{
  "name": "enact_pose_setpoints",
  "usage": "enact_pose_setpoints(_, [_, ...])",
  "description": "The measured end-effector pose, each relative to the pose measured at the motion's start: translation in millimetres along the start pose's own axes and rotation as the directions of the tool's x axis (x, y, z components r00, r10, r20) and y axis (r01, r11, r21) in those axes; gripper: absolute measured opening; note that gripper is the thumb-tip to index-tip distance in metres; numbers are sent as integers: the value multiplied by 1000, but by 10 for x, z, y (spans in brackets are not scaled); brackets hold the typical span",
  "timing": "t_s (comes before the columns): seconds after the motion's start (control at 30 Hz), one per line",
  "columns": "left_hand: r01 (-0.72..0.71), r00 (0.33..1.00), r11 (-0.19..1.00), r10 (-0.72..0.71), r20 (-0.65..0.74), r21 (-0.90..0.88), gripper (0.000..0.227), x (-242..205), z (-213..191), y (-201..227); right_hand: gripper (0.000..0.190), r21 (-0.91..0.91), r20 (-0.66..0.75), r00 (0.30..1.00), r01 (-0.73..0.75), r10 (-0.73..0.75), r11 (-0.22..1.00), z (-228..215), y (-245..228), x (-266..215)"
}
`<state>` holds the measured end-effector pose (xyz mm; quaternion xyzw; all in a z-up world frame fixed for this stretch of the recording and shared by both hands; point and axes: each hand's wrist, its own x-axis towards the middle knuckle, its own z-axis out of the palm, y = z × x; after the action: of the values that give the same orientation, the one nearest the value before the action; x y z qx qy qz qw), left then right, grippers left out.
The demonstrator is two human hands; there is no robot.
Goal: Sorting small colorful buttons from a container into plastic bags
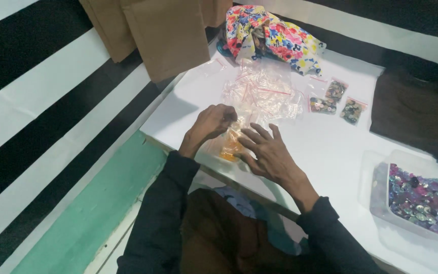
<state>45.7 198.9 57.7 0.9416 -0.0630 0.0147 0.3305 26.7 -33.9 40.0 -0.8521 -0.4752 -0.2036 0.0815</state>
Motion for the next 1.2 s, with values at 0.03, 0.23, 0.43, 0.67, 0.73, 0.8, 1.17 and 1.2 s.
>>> enact_pose_setpoints(0.03, [-4,1000,1000,4,-1,-1,20,57,74,-63,40,-4,-1,1000,-1,1,1000,-5,-15,34])
enact_pose_setpoints(0.23, [-81,994,918,104,-40,387,32,14,495,-243,52,14,221,972,-84,79,996,95,-55,102])
enact_pose_setpoints(0.43, [-187,819,710,494,-291,679,10,-177,475,-151,49,33,266,956,-137,124,990,93,-57,147])
enact_pose_setpoints(0.67, [-115,927,751,317,-203,650,5,-106,771,-477,50,18,244,957,-163,154,986,149,-38,131])
enact_pose_setpoints(0.73, [-106,939,745,292,-180,658,6,-174,725,-378,50,5,231,960,-161,155,987,174,-46,115])
enact_pose_setpoints(0.8, [-93,957,751,249,-150,654,7,-197,648,-303,49,-6,203,967,-155,153,988,177,-62,122])
enact_pose_setpoints(1.17, [-129,925,821,301,-231,556,4,-135,521,-175,50,3,57,992,-116,116,993,290,-49,93])
enact_pose_setpoints(1.2, [-170,907,834,341,-248,525,4,-115,523,-166,51,-1,-1,995,-95,95,995,272,-54,73])
